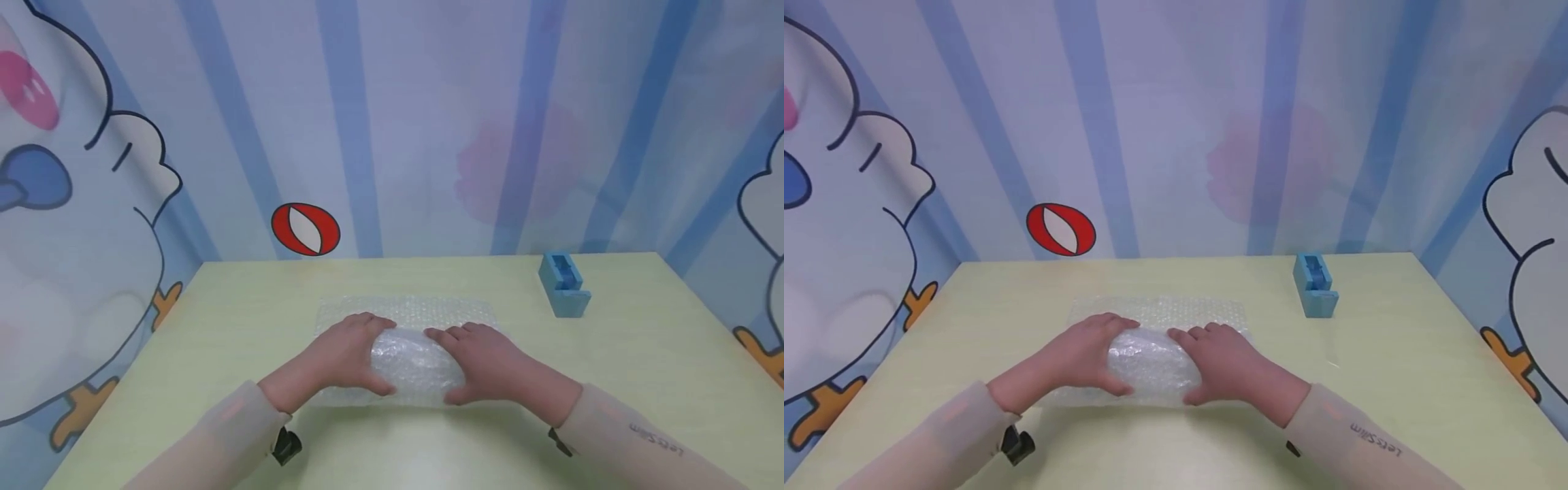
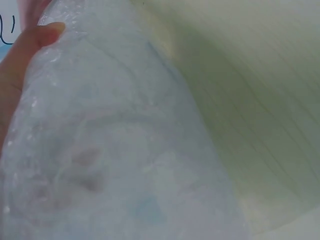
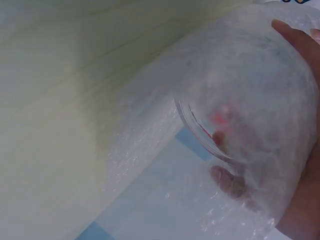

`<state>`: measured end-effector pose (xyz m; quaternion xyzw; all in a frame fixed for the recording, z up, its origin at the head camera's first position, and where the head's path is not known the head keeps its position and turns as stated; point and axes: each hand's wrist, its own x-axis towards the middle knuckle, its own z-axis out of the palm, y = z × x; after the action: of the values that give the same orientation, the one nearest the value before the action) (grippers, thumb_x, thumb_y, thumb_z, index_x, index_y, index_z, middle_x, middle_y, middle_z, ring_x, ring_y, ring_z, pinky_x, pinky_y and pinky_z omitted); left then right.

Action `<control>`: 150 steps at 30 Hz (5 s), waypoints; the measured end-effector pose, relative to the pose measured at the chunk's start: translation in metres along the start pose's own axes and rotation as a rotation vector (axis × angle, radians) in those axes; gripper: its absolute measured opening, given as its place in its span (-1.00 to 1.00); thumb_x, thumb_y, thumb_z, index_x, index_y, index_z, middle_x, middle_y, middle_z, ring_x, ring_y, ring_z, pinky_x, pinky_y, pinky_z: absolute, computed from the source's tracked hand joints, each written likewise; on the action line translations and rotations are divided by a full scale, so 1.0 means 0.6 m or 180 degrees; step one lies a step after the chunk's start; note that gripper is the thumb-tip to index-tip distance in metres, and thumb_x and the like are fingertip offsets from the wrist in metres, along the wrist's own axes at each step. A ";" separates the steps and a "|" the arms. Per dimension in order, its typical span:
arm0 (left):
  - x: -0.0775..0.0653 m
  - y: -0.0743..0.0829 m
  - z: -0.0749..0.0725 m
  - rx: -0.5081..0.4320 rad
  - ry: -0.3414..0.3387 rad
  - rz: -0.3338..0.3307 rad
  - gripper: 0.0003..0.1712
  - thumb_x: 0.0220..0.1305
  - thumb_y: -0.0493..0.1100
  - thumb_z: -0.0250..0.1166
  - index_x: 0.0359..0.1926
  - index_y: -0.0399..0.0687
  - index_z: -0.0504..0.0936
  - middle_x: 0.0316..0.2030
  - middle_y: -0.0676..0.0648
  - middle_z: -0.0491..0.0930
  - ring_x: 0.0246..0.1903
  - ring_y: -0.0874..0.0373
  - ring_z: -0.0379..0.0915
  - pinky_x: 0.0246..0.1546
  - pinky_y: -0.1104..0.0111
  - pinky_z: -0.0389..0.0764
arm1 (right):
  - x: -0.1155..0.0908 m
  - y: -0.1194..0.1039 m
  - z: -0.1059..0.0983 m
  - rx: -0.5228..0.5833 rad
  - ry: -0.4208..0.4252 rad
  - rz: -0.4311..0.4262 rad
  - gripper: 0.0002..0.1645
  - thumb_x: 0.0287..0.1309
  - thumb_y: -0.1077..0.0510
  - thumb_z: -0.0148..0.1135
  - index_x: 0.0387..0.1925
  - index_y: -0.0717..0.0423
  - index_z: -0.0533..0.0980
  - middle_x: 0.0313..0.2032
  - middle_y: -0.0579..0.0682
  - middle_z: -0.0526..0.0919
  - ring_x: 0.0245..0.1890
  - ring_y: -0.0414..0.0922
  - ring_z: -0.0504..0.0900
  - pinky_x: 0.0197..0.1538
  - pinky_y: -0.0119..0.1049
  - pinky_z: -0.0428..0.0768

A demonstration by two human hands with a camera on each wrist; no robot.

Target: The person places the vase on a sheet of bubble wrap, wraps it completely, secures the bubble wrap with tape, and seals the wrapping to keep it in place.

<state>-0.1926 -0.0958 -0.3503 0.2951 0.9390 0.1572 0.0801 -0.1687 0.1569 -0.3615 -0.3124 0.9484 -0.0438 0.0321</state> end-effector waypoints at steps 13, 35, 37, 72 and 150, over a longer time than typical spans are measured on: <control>-0.001 0.002 -0.007 0.0430 0.0170 0.0255 -0.11 -0.03 0.29 0.55 0.26 0.01 0.51 0.42 -0.28 0.29 0.33 -0.20 0.34 0.19 -0.03 0.65 | 0.003 0.007 -0.007 0.0165 -0.0104 0.0095 0.07 -0.08 -0.21 0.56 0.42 0.13 0.37 0.14 0.17 0.68 0.09 0.15 0.66 0.24 0.12 0.60; -0.014 -0.007 -0.008 0.0670 0.0198 0.0232 0.29 -0.17 0.29 0.63 0.50 -0.17 0.25 0.26 -0.21 0.53 0.23 -0.12 0.45 0.19 0.02 0.67 | 0.023 0.020 -0.011 0.0536 -0.0329 0.0217 0.09 -0.12 -0.21 0.57 0.42 0.10 0.38 0.13 0.13 0.71 0.05 0.10 0.69 0.17 0.12 0.65; -0.017 -0.010 -0.008 0.0571 0.0147 0.0211 0.27 -0.17 0.28 0.63 0.48 -0.15 0.28 0.27 -0.21 0.53 0.24 -0.13 0.44 0.21 0.00 0.65 | 0.022 0.019 -0.012 0.0624 -0.0378 0.0230 0.09 -0.13 -0.21 0.57 0.42 0.09 0.38 0.12 0.11 0.72 0.03 0.08 0.69 0.16 0.11 0.65; -0.018 -0.038 -0.007 -0.0300 -0.0002 0.0059 0.04 -0.11 0.15 0.62 0.37 -0.02 0.35 0.32 -0.06 0.43 0.09 -0.02 0.56 0.18 0.03 0.64 | 0.018 0.023 -0.006 0.1299 -0.0456 0.0495 0.14 -0.17 -0.29 0.58 0.36 0.06 0.27 0.14 0.17 0.66 0.12 0.10 0.67 0.23 0.09 0.60; -0.041 -0.023 0.011 -0.0442 0.0155 -0.0228 -0.03 -0.11 0.28 0.55 0.31 0.03 0.46 0.24 -0.08 0.53 0.19 -0.06 0.49 0.20 -0.05 0.57 | -0.003 0.024 -0.036 0.1471 -0.0859 0.0153 0.37 -0.17 -0.28 0.64 0.58 0.01 0.12 0.42 0.22 0.44 0.35 0.21 0.49 0.35 0.26 0.46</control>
<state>-0.1785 -0.1193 -0.3596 0.2512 0.9375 0.2262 0.0831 -0.1775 0.1709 -0.3417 -0.2771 0.9075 -0.2164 0.2298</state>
